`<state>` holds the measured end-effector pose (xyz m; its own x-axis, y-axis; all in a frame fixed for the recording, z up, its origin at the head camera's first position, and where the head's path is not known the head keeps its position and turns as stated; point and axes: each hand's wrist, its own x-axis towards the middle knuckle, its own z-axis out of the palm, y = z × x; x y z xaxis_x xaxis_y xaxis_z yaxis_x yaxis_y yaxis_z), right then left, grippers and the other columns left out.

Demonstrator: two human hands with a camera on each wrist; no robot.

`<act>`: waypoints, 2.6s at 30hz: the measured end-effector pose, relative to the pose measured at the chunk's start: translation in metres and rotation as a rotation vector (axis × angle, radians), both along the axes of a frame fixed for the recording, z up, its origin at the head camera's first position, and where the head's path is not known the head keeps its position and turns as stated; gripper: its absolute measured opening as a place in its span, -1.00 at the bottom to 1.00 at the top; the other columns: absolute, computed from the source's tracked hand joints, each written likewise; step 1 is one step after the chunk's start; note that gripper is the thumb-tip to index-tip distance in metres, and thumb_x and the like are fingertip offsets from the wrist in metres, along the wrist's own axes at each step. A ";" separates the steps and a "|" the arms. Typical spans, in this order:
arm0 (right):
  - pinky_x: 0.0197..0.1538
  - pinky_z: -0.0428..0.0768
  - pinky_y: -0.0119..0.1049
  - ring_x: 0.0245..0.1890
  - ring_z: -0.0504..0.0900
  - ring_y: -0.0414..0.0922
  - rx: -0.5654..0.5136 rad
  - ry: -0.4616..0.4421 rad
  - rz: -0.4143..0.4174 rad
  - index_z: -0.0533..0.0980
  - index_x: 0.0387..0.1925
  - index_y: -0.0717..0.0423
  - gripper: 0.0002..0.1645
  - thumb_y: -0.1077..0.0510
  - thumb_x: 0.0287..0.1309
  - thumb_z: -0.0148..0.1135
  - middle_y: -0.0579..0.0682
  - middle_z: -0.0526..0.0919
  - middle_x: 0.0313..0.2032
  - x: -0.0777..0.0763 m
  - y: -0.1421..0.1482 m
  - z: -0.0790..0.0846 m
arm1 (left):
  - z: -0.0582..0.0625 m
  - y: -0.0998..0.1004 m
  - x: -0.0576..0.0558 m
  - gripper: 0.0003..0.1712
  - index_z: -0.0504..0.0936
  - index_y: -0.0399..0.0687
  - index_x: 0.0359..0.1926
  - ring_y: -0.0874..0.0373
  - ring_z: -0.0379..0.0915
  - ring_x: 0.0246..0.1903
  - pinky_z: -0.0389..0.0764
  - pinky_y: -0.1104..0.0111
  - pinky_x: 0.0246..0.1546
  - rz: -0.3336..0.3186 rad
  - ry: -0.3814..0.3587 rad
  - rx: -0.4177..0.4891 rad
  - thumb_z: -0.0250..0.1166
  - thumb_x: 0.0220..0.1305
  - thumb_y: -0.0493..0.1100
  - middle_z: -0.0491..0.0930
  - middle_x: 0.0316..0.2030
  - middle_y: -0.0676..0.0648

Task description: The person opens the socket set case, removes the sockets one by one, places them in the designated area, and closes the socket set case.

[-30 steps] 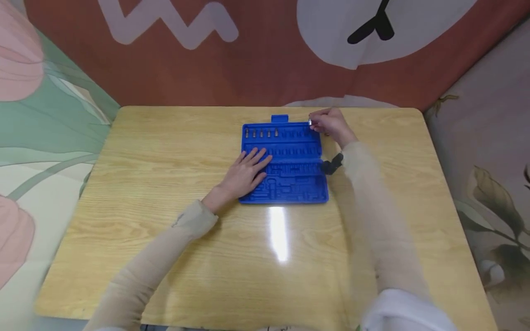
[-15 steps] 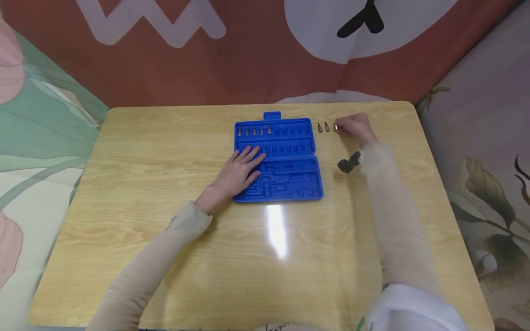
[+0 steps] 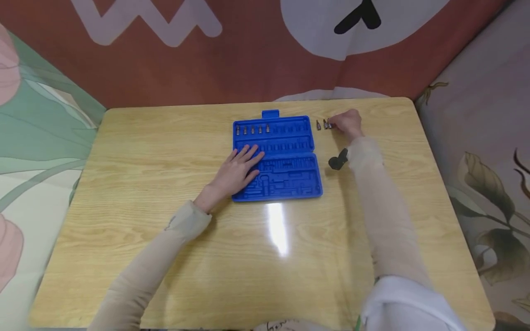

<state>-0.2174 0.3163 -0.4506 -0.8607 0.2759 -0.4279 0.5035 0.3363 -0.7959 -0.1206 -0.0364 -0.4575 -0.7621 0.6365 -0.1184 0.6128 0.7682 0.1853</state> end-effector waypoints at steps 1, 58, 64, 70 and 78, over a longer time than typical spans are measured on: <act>-0.37 0.50 -0.38 -0.57 0.55 -0.25 0.019 0.001 0.000 0.67 -0.51 0.00 -0.89 0.13 0.10 0.35 -0.20 0.62 -0.66 0.000 -0.001 -0.001 | 0.000 0.000 0.000 -0.38 0.13 0.07 0.49 -0.09 -0.17 0.45 -0.13 0.01 0.40 -0.001 0.000 0.002 -0.07 0.51 0.09 0.00 0.47 -0.13; -0.09 0.57 -0.22 -0.26 0.55 -0.06 0.037 0.045 0.338 0.52 0.05 0.40 -0.50 0.04 0.32 0.18 0.12 0.60 -0.21 -0.009 -0.108 0.033 | -0.001 -0.003 0.004 -0.37 0.09 0.10 0.50 -0.09 -0.17 0.45 -0.12 -0.02 0.40 0.008 0.017 -0.047 -0.10 0.51 0.12 -0.03 0.48 -0.12; -0.20 0.60 -0.25 -0.37 0.58 -0.07 0.054 0.095 0.359 0.57 -0.09 0.43 -0.58 0.07 0.30 0.20 0.03 0.62 -0.41 -0.015 -0.136 0.026 | 0.000 -0.001 0.003 -0.37 0.10 0.11 0.50 -0.09 -0.13 0.44 -0.07 -0.02 0.39 -0.002 0.050 -0.051 -0.08 0.51 0.12 0.00 0.47 -0.12; -0.28 0.58 -0.27 -0.44 0.57 -0.12 0.085 0.082 0.367 0.63 -0.19 0.43 -0.64 0.12 0.29 0.21 0.04 0.63 -0.47 -0.013 -0.153 0.015 | -0.001 -0.001 0.005 -0.37 0.10 0.12 0.50 -0.09 -0.15 0.45 -0.07 -0.03 0.39 0.002 0.037 -0.062 -0.10 0.51 0.13 -0.01 0.47 -0.12; -0.34 0.52 -0.23 -0.53 0.53 -0.11 0.213 0.146 0.383 0.65 -0.36 0.39 -0.69 0.15 0.27 0.21 0.07 0.64 -0.53 -0.012 -0.163 0.009 | 0.001 -0.002 0.005 -0.38 0.12 0.11 0.49 -0.08 -0.12 0.44 -0.05 -0.02 0.39 0.008 0.057 -0.055 -0.08 0.51 0.11 0.00 0.47 -0.11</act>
<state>-0.2290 0.1530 -0.4413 -0.9648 -0.0051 -0.2631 0.1989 0.6404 -0.7418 -0.1156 -0.0383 -0.4567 -0.7734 0.6244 -0.1097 0.6153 0.7810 0.1075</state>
